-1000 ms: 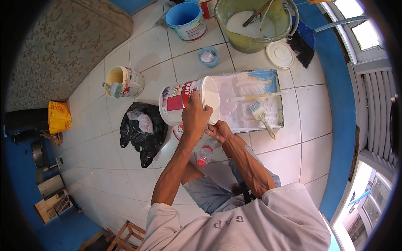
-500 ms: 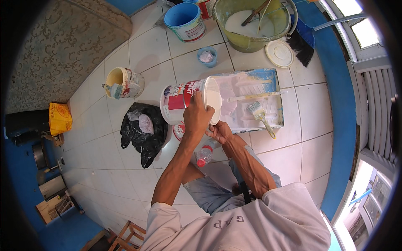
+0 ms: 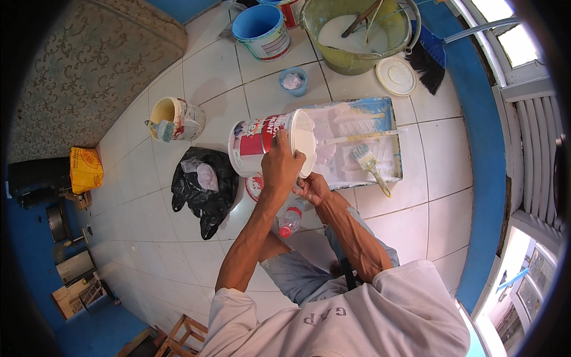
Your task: The person enters a room and sits on the floor. They stir a bucket of white paint with a stick, then pour some into a paint tray. They use a brush to spread the paint in the tray and wipe the brush with a cloth.
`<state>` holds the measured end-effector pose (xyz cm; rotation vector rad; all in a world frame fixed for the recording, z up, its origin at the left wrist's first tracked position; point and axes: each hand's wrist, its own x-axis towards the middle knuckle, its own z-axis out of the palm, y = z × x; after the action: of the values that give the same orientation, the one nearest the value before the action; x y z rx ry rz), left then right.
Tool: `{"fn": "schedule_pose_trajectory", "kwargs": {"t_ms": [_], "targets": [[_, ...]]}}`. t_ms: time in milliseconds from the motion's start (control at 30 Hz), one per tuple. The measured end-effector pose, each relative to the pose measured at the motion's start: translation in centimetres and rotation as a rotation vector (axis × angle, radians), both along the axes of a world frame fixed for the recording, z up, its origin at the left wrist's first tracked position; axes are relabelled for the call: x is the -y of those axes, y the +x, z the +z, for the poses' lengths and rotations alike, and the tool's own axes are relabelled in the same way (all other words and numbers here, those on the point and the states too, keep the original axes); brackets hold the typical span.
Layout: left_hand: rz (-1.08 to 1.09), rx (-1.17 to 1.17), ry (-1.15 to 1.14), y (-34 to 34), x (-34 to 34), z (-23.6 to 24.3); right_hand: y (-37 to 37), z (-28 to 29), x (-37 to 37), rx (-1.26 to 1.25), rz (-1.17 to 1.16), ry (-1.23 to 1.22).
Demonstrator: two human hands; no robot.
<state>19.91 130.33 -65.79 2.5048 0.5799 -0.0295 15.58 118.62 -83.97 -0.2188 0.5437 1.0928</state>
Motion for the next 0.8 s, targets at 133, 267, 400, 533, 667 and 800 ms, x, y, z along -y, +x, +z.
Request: {"fn": "schedule_pose_trajectory", "kwargs": {"t_ms": [133,267,400,533,667,800], "targets": [[0.001,0.008,-0.001,0.0,0.0,-0.2,0.1,0.0,0.0,-0.004,0.001,-0.011],[0.011,-0.019,0.001,0.2,0.3,-0.1,0.0,-0.6,0.2,-0.005,0.0,-0.006],[0.016,-0.033,0.019,0.2,0.3,0.2,-0.1,-0.7,0.0,-0.03,-0.003,-0.007],[0.002,-0.027,0.019,0.2,0.4,0.0,-0.3,-1.4,0.1,-0.023,-0.01,-0.001],[0.002,-0.042,0.015,0.3,0.5,0.2,-0.3,-1.4,0.0,-0.035,-0.014,0.001],[-0.002,-0.044,0.014,0.2,0.4,0.1,-0.2,-1.1,0.1,-0.024,-0.015,0.029]]}}
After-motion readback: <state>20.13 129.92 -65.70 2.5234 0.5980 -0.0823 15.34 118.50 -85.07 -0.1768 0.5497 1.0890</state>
